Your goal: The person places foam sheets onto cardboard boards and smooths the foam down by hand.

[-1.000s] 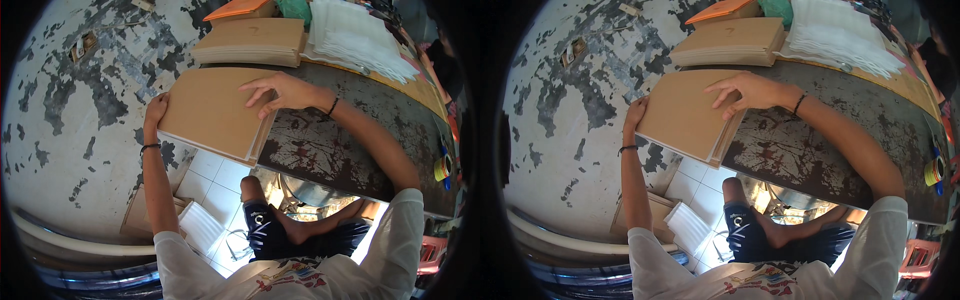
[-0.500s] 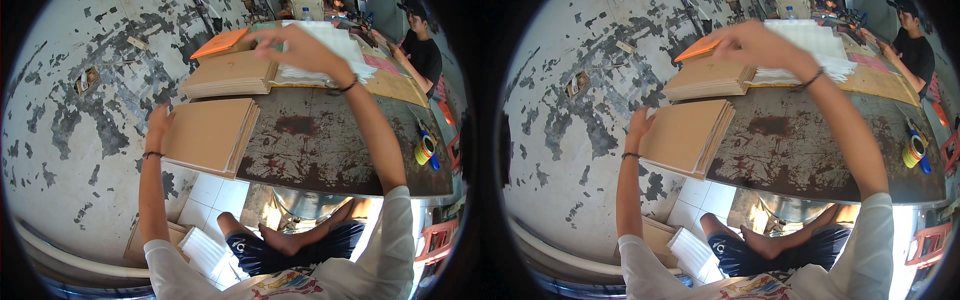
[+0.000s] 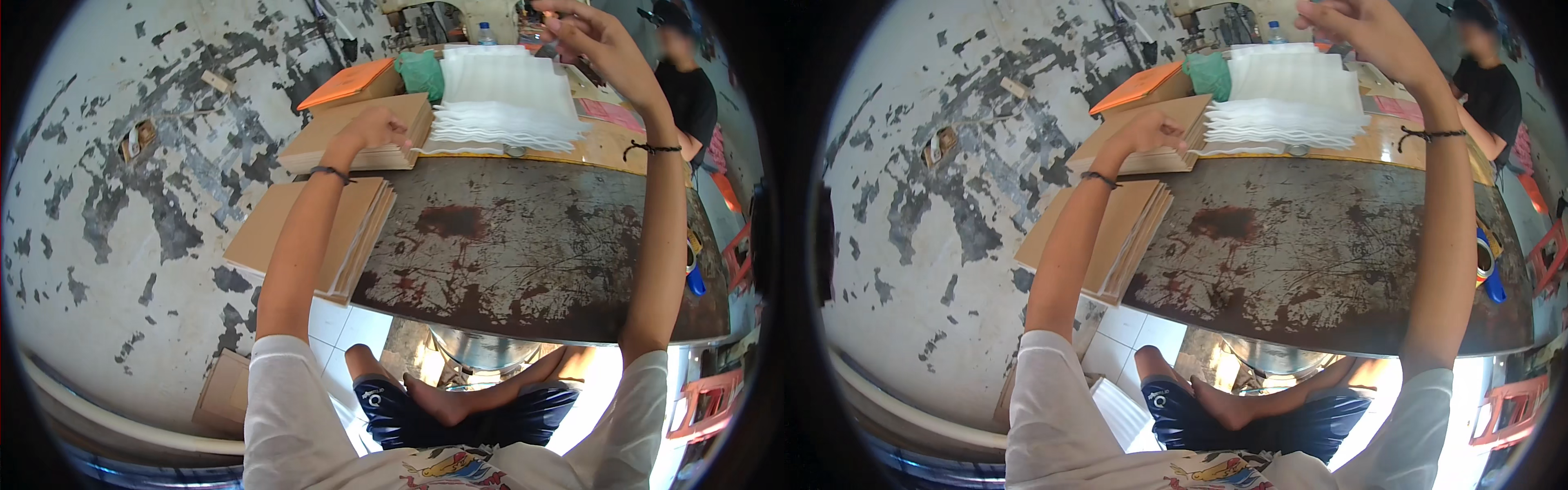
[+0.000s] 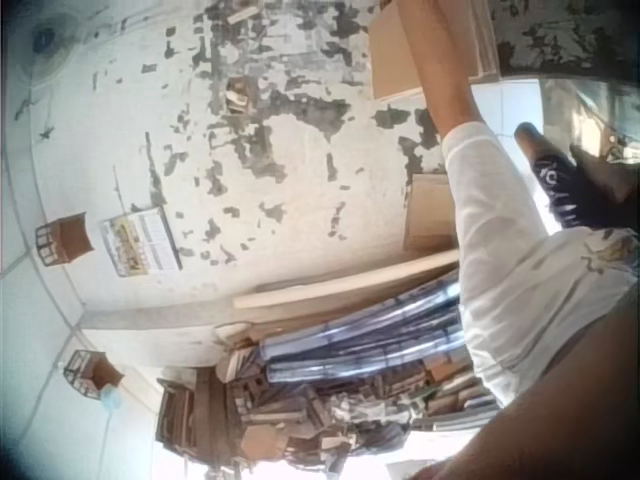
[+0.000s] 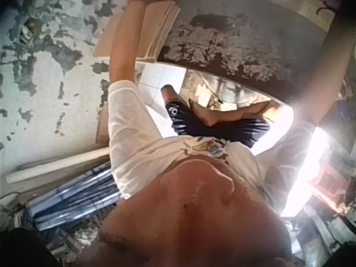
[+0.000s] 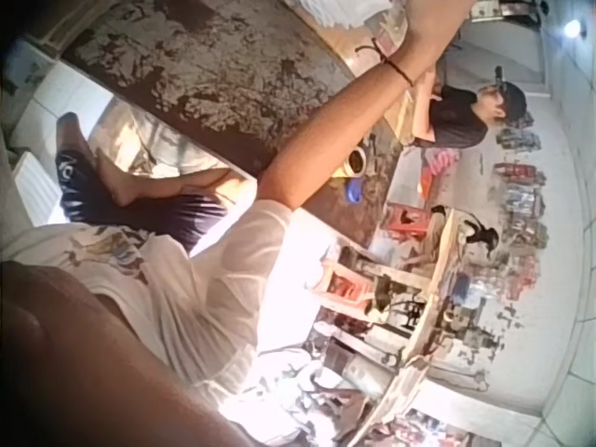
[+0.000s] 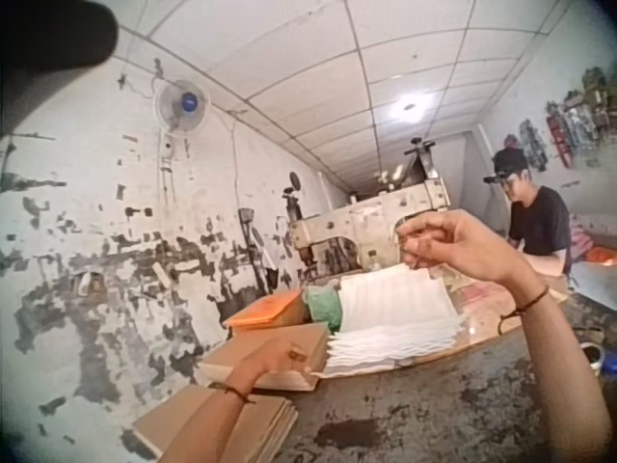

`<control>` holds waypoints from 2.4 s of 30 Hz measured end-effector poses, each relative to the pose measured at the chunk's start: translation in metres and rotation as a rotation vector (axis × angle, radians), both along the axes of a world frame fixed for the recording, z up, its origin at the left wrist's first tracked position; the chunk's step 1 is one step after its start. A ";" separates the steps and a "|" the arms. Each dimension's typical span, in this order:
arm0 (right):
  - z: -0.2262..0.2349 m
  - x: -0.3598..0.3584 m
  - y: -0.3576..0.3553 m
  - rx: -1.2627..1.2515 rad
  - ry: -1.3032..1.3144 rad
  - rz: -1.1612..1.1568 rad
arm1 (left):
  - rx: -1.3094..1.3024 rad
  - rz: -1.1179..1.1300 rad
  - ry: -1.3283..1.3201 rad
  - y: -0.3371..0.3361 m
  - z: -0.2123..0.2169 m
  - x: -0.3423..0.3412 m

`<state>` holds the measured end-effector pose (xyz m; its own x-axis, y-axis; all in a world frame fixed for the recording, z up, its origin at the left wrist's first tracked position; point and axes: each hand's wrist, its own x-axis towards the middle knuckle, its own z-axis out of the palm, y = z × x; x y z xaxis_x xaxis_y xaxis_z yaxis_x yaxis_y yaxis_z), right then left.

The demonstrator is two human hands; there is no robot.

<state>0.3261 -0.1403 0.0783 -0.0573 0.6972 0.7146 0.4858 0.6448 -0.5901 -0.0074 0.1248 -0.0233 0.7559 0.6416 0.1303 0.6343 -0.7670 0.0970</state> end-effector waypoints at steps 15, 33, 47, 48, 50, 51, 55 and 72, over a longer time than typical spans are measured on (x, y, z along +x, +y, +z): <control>0.002 -0.004 0.013 0.042 -0.202 -0.003 | 0.867 0.045 0.237 -0.032 0.010 0.004; 0.014 -0.050 -0.038 0.103 0.048 -0.214 | 1.313 -0.455 -0.412 -0.230 0.102 -0.030; -0.043 0.036 -0.146 -0.055 -0.318 -0.546 | 0.793 -0.861 -0.880 -0.428 -0.096 0.173; -0.049 0.035 -0.149 -0.105 -0.341 -0.584 | 0.765 -0.869 -0.874 -0.433 -0.107 0.181; -0.056 0.052 -0.164 -0.216 -0.356 -0.605 | 0.710 -0.862 -0.858 -0.442 -0.126 0.201; -0.064 0.069 -0.171 -0.314 -0.356 -0.607 | 0.686 -0.867 -0.867 -0.441 -0.137 0.208; -0.096 0.100 -0.223 -0.395 -0.657 -0.793 | 0.509 -0.814 -0.825 -0.437 -0.146 0.212; -0.142 0.124 -0.229 -0.536 -0.688 -0.848 | 0.247 -0.729 -0.617 -0.379 -0.146 0.166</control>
